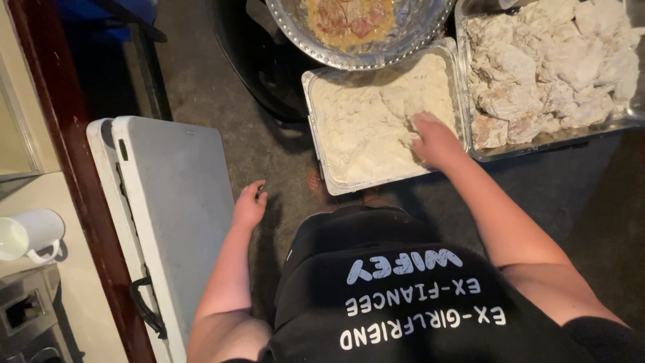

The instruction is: The person dips pieces of raw chicken into a bowl of liquid batter and then transfers them to a tray of flour. They coat the chicken thoroughly in the flour by hand and place the coated pieces onto a metal tray.

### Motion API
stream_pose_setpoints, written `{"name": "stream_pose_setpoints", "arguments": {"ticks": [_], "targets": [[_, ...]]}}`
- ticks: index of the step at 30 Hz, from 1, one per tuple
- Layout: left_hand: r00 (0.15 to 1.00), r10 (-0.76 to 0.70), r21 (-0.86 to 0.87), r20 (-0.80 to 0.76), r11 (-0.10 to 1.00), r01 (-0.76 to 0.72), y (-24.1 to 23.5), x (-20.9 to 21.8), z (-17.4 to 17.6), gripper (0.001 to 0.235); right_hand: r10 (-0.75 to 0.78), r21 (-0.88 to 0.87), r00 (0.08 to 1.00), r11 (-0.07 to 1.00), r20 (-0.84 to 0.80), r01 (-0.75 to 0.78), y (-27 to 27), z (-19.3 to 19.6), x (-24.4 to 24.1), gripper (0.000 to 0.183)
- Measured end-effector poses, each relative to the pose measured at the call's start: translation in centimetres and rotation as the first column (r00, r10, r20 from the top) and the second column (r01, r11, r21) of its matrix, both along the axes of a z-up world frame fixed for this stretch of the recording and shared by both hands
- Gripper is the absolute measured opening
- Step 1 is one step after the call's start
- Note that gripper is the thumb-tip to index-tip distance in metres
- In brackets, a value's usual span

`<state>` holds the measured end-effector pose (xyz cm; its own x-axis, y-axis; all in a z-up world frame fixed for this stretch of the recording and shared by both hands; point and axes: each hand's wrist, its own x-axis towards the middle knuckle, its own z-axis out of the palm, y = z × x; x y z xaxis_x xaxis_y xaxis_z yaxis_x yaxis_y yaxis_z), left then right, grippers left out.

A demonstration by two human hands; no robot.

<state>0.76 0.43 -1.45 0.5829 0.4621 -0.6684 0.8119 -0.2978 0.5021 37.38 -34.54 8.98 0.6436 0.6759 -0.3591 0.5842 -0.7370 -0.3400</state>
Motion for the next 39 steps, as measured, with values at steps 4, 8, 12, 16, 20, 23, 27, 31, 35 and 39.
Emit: {"name": "stream_pose_setpoints", "arguments": {"ticks": [4,8,12,16,20,23,27,31,35,39], "targets": [[1.000,0.006,-0.006,0.013,1.000,-0.006,0.0,-0.1,0.1,0.039,-0.172,0.025,0.985,0.985,-0.008,0.172,-1.3,-0.2,0.8,0.060],[1.000,0.001,-0.007,-0.010,1.000,-0.001,-0.1,0.0,0.3,0.039,-0.192,-0.048,0.972,0.979,0.138,0.200,-2.9,-3.7,0.4,0.053],[1.000,-0.011,0.002,0.008,1.000,0.011,-0.1,0.1,0.4,0.038,-0.209,-0.006,0.954,0.977,0.217,0.215,-1.3,-4.3,-0.7,0.049],[1.000,-0.023,0.007,0.003,1.000,0.023,0.1,0.3,-0.7,0.038,-0.238,0.052,0.944,0.971,0.228,0.232,0.1,-3.5,-0.5,0.048],[0.999,-0.040,0.022,0.019,0.999,0.040,0.1,0.1,-1.4,0.037,-0.295,0.069,0.940,0.955,0.170,0.287,0.1,-4.4,-0.6,0.048],[0.999,-0.034,0.026,0.012,0.999,0.034,0.3,-0.1,-2.7,0.038,-0.313,0.084,0.938,0.949,0.147,0.304,0.5,-4.5,-0.3,0.048],[0.998,-0.056,0.052,0.002,0.997,0.056,0.4,0.2,-2.1,0.038,-0.343,0.030,0.935,0.939,0.095,0.342,1.8,-2.3,-0.2,0.056],[0.996,-0.028,0.048,0.082,0.999,0.024,0.6,-0.5,-1.3,0.039,-0.439,-0.013,0.895,0.898,-0.077,0.439,1.4,-2.8,1.7,0.062],[0.996,-0.020,0.068,0.092,0.998,0.014,0.7,-2.2,-2.9,0.039,-0.702,-0.035,0.560,0.637,-0.440,0.770,-1.8,-9.9,4.9,0.056],[0.999,0.017,0.053,0.035,0.998,-0.018,0.7,-4.2,-5.2,0.038,-0.635,-0.142,0.134,0.364,-0.761,0.920,3.5,1.1,-0.2,0.047]]}}
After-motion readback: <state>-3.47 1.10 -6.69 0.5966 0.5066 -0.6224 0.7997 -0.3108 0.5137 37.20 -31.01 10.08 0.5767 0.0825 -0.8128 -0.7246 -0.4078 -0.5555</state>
